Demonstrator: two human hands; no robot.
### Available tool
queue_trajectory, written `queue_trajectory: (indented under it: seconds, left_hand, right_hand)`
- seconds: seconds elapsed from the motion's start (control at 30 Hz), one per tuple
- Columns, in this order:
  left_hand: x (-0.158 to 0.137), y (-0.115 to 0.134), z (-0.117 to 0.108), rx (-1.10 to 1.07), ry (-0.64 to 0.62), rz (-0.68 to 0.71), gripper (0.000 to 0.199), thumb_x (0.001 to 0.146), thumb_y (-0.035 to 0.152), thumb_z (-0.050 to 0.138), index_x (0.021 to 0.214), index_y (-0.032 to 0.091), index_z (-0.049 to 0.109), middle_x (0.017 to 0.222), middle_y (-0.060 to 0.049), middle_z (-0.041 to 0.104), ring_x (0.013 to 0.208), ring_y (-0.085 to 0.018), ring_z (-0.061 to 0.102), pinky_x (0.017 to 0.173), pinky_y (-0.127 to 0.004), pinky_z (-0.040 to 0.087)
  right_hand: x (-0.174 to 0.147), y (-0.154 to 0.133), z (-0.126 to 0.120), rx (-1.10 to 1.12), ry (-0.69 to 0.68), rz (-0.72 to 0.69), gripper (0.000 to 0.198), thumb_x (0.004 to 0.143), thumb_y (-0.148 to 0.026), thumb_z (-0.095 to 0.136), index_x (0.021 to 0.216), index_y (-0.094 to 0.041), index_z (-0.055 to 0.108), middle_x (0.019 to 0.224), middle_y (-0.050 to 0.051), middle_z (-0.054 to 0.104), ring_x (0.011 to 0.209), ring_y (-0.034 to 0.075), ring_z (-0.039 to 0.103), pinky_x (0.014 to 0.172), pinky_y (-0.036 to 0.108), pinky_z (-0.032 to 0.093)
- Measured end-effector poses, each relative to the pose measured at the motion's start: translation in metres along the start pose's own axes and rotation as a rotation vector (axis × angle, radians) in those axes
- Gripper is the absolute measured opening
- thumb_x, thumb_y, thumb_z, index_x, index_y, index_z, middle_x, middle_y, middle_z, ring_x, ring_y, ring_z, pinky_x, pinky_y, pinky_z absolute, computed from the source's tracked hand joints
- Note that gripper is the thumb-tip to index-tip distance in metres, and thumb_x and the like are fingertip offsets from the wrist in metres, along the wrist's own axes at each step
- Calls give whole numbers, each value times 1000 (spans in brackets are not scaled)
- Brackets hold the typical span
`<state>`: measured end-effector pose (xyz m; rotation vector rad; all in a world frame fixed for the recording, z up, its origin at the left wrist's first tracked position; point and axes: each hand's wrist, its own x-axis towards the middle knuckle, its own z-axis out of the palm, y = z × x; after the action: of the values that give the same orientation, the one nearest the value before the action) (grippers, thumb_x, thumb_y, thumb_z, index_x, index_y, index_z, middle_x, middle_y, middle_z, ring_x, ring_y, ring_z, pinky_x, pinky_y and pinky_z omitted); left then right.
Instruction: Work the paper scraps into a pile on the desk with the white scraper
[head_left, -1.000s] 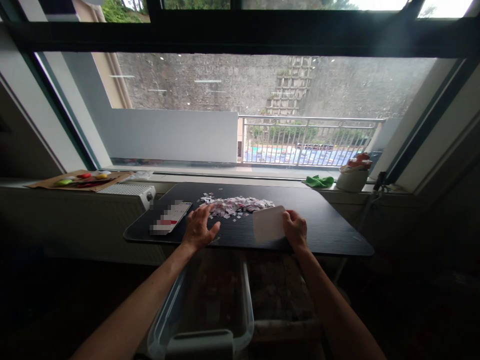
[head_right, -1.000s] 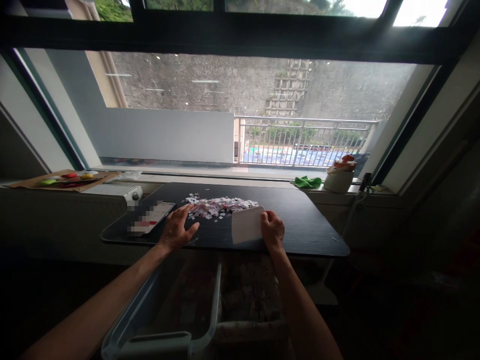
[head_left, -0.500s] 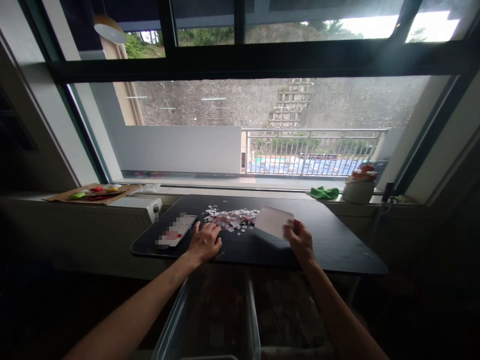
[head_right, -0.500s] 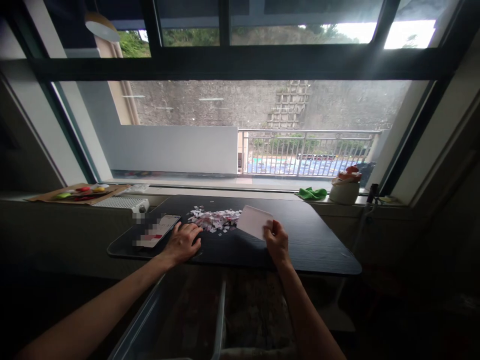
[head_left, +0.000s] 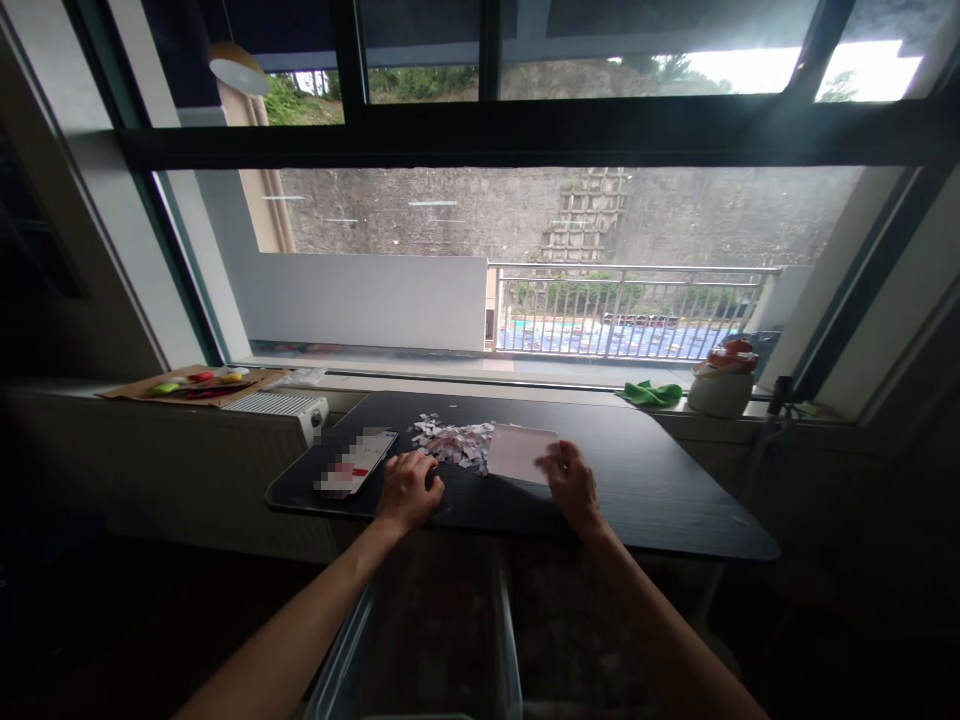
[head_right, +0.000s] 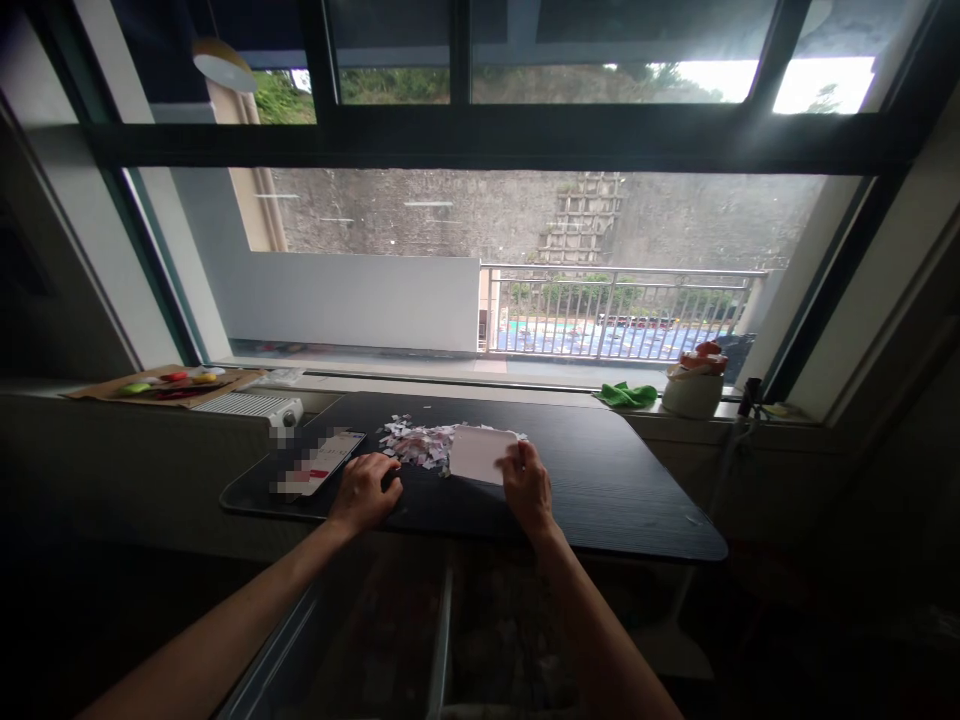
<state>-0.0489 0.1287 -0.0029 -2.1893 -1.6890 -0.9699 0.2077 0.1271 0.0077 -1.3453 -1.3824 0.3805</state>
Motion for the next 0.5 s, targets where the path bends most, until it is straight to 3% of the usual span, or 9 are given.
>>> queue_trajectory:
  seconds: [0.1,0.3,0.5]
  left_hand:
    - [2,-3,2,-41,32,-52,19,73,26,47,83,22,62,89,-5,66,90,-23,57,88,-40,40]
    - [2,-5,5,-56,43,-94,22,73,28,46,83,19,63,88,-5,67,90,-22,58,88,-38,40]
    - [1,-3,3,-40,66,-53,20,73,28,47,83,19,63,87,-5,67,89,-22,57,89,-38,38]
  right_hand:
    - [0,4,1,90,50,-14,24,75,-33,48,94,-20,52,81,5,69,77,21,64,70,35,48]
    - [2,13,8,216,-70,-102,25,75,-32,50,97,-20,52,86,6,69,80,21,66,73,35,50]
    - [-1,7,0,174,61,-43,22,74,-28,49,94,-20,53,79,5,68,74,20,65,69,34,51]
